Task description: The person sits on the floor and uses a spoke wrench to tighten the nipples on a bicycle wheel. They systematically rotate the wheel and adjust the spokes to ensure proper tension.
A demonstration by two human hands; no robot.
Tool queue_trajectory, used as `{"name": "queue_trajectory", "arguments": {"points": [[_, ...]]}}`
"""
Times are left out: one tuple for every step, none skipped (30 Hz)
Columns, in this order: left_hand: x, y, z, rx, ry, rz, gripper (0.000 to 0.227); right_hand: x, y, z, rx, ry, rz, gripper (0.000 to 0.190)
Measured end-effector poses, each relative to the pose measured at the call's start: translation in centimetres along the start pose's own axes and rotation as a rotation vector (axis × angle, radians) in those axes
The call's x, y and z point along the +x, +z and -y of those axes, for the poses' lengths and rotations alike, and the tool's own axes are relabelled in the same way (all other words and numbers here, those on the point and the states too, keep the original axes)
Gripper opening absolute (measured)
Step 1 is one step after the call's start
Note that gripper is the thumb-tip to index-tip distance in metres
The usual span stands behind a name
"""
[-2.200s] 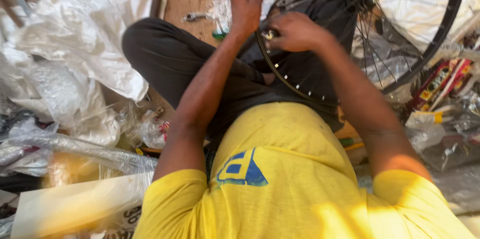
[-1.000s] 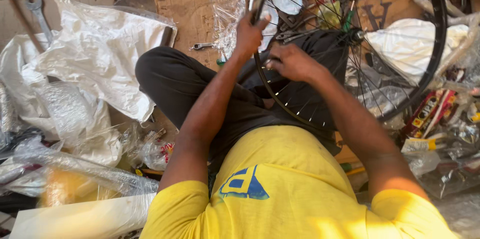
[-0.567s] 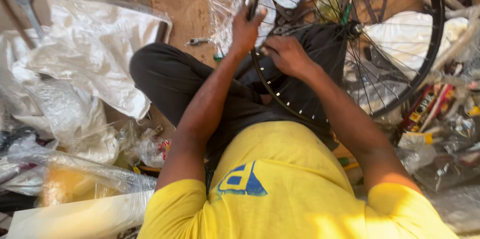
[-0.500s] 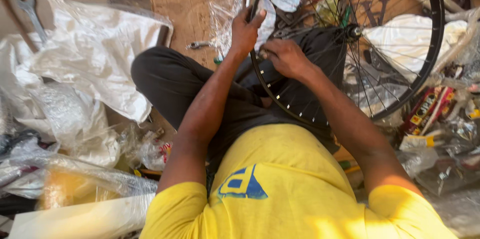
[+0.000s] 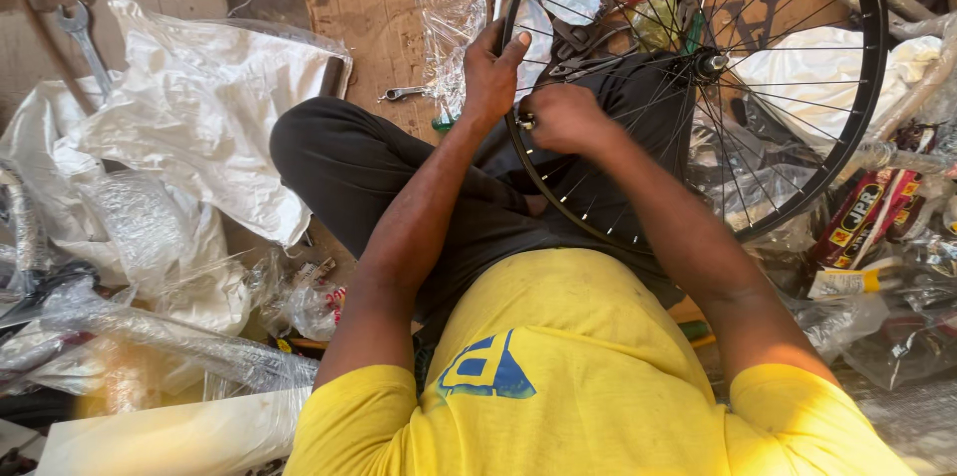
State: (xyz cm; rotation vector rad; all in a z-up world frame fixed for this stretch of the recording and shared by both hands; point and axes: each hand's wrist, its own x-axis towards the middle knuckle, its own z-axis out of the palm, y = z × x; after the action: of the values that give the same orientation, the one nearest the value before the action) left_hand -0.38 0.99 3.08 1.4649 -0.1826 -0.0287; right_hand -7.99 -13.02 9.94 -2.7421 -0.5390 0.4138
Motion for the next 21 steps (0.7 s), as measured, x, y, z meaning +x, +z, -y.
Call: {"name": "queue_trajectory", "arguments": {"points": [[0.1, -0.2, -0.1, 0.016, 0.011, -0.008, 0.044, -0.4, -0.8, -0.4, 0.113, -0.108, -0.048, 0.045], [0.3, -0.3, -0.3, 0.054, -0.003, -0.011, 0.044, -0.7, -1.6, -0.5, 0.259, -0.106, -0.064, 0.041], [0.5, -0.2, -0.5, 0.092, -0.018, -0.014, 0.043, -1.5, -2.3, -0.5, 0.405, -0.104, -0.078, 0.037], [0.4, 0.1, -0.5, 0.125, -0.042, -0.008, 0.043, -2.6, -2.5, -0.2, 0.554, -0.088, -0.087, 0.034], [0.4, 0.1, -0.4, 0.091, -0.053, -0.011, 0.043, -3.1, -2.4, 0.1, 0.469, -0.19, -0.189, 0.032], [0.5, 0.4, -0.4, 0.054, -0.065, -0.006, 0.042, -3.7, -2.2, 0.3, 0.381, -0.285, -0.293, 0.03], [0.6, 0.7, -0.4, 0.018, -0.076, -0.001, 0.042, -4.0, -2.0, 0.4, 0.289, -0.379, -0.394, 0.028], [0.5, 0.7, -0.5, 0.021, -0.073, 0.002, 0.042, -3.7, -1.7, 0.5, 0.284, -0.248, -0.366, 0.032], [0.4, 0.7, -0.6, 0.024, -0.071, 0.006, 0.041, -3.3, -1.2, 0.6, 0.277, -0.117, -0.337, 0.036], [0.1, 0.5, -0.7, 0.03, -0.071, 0.004, 0.04, -3.0, -0.4, 0.8, 0.273, 0.009, -0.302, 0.04], [-0.2, 0.3, -0.9, 0.032, -0.055, 0.001, 0.04, -2.2, 0.4, 1.0, 0.129, 0.049, -0.214, 0.032], [-0.3, 0.2, -1.1, 0.035, -0.035, 0.005, 0.04, -1.1, 1.0, 1.1, -0.015, 0.092, -0.133, 0.024], [-0.4, 0.1, -1.3, 0.039, -0.015, 0.01, 0.039, -0.4, 1.2, 1.2, -0.159, 0.134, -0.051, 0.017], [-0.3, 0.1, -1.4, 0.017, -0.011, 0.01, 0.039, -0.3, 0.9, 0.8, -0.062, 0.054, -0.082, 0.023], [-0.2, -0.2, -1.5, -0.004, -0.007, 0.011, 0.039, -0.3, 0.3, 0.3, 0.034, -0.026, -0.113, 0.029], [-0.2, -0.3, -1.4, -0.028, -0.01, 0.008, 0.039, -0.6, -0.3, 0.1, 0.131, -0.106, -0.137, 0.035], [-0.2, 0.0, -1.2, 0.017, -0.038, 0.009, 0.04, -1.3, -0.9, 0.0, 0.281, -0.071, -0.143, 0.034], [0.0, 0.2, -1.2, 0.065, -0.059, 0.001, 0.041, -2.1, -1.8, 0.1, 0.428, -0.046, -0.149, 0.034], [0.2, 0.2, -1.1, 0.113, -0.08, -0.007, 0.041, -2.6, -2.4, 0.4, 0.576, -0.021, -0.152, 0.033], [0.0, 0.1, -1.0, 0.108, -0.06, -0.009, 0.04, -3.2, -2.4, 0.9, 0.488, -0.159, -0.253, 0.032], [-0.2, 0.0, -0.9, 0.103, -0.039, -0.011, 0.038, -3.8, -2.4, 1.3, 0.397, -0.296, -0.352, 0.032]]}}
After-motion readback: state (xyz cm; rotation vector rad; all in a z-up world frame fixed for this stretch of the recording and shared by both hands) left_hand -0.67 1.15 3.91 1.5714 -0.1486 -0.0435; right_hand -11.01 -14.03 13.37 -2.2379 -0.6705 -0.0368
